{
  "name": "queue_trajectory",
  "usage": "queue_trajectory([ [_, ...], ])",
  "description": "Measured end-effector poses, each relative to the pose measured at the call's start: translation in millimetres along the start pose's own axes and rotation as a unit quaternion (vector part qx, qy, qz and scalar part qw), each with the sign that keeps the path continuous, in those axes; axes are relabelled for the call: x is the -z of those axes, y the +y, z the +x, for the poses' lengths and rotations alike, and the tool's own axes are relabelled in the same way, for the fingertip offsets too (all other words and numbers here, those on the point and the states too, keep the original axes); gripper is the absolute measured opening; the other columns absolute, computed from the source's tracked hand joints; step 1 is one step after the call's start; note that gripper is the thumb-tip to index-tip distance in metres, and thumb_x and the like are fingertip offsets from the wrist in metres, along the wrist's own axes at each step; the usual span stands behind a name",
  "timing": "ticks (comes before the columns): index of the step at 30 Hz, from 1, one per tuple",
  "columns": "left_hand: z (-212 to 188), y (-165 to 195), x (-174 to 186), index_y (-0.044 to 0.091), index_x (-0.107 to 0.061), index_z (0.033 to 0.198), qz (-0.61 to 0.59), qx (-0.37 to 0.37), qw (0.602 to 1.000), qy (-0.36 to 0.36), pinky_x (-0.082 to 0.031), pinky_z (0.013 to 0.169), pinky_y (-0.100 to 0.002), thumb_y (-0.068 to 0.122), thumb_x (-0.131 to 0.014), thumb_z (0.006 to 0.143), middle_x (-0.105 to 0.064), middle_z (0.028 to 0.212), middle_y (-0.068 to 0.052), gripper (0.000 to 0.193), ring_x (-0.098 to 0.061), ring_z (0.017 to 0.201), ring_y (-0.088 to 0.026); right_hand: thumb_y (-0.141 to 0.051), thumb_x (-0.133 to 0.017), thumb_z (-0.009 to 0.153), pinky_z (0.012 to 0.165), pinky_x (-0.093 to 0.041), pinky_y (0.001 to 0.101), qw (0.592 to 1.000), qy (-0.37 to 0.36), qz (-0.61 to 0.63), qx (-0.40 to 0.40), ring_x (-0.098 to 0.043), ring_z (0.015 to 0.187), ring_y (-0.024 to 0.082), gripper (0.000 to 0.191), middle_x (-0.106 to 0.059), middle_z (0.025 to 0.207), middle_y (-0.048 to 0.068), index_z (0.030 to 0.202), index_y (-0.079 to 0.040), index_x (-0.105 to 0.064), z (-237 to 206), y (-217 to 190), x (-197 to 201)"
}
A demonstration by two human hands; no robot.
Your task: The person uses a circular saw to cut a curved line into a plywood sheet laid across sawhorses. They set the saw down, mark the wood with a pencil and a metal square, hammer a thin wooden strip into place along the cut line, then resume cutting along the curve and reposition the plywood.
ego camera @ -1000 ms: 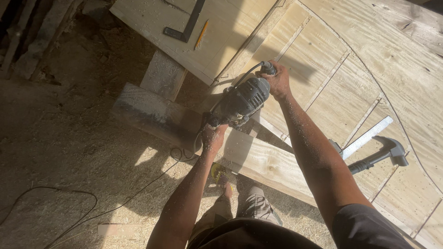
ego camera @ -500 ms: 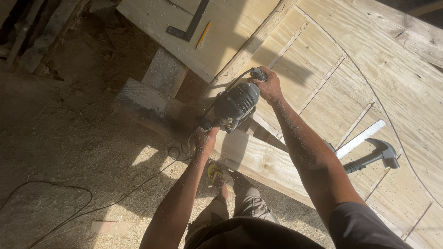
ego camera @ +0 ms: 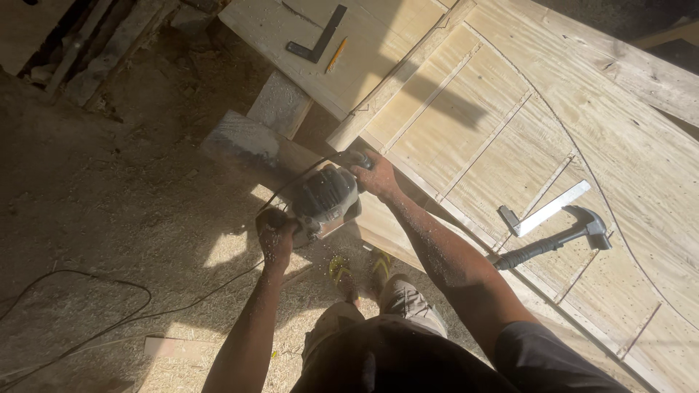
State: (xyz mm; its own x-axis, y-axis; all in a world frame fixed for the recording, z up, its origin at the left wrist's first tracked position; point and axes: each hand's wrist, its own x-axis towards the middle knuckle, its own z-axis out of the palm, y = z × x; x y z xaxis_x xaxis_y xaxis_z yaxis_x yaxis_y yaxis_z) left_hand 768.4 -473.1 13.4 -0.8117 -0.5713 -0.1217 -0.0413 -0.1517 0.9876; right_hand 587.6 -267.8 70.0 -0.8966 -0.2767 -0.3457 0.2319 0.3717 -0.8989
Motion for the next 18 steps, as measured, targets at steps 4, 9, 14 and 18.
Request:
queue_trajectory([
  [4, -53.9, 102.4, 50.3, 0.007, -0.059, 0.087, 0.157, 0.02, 0.987, 0.023, -0.055, 0.064, -0.034, 0.013, -0.076, 0.078, -0.058, 0.095, -0.01, 0.02, -0.062, 0.079, -0.017, -0.034, -0.074, 0.089, 0.071, -0.06, 0.036, 0.995, -0.025, -0.092, -0.039, -0.074, 0.079, 0.022, 0.04, -0.075, 0.092, 0.013, 0.115, -0.003, -0.07, -73.1, -55.8, -20.0],
  [9, -136.9, 238.9, 81.0, 0.007, -0.058, 0.082, 0.08, 0.243, 0.964, 0.068, -0.037, 0.04, -0.033, 0.01, -0.065, 0.086, -0.068, 0.08, -0.011, 0.009, -0.057, 0.051, -0.017, -0.035, -0.073, 0.09, 0.065, -0.057, 0.0365, 0.978, -0.12, -0.152, -0.081, -0.068, 0.072, 0.021, 0.038, -0.07, 0.087, 0.011, 0.112, -0.004, -0.067, -136.2, -89.1, -24.3],
  [14, -233.5, 257.3, 82.6, 0.002, -0.067, 0.097, 0.061, 0.313, 0.944, 0.079, -0.057, 0.05, -0.03, 0.01, -0.069, 0.092, -0.072, 0.082, -0.013, 0.01, -0.071, 0.056, -0.017, -0.035, -0.072, 0.091, 0.059, -0.054, 0.0369, 0.939, -0.225, -0.167, -0.2, -0.063, 0.064, 0.02, 0.037, -0.065, 0.081, 0.009, 0.109, -0.004, -0.064, -204.8, -55.4, -17.5],
  [18, -276.2, 149.7, 117.3, 0.007, -0.074, 0.109, 0.205, 0.313, 0.926, 0.05, -0.042, 0.042, -0.03, 0.018, -0.064, 0.096, -0.072, 0.079, -0.012, 0.02, -0.058, 0.051, -0.013, -0.035, -0.071, 0.092, 0.054, -0.052, 0.0372, 0.91, -0.242, -0.181, -0.283, -0.058, 0.058, 0.019, 0.036, -0.062, 0.076, 0.008, 0.107, -0.004, -0.062, -266.5, 10.1, -63.7],
])
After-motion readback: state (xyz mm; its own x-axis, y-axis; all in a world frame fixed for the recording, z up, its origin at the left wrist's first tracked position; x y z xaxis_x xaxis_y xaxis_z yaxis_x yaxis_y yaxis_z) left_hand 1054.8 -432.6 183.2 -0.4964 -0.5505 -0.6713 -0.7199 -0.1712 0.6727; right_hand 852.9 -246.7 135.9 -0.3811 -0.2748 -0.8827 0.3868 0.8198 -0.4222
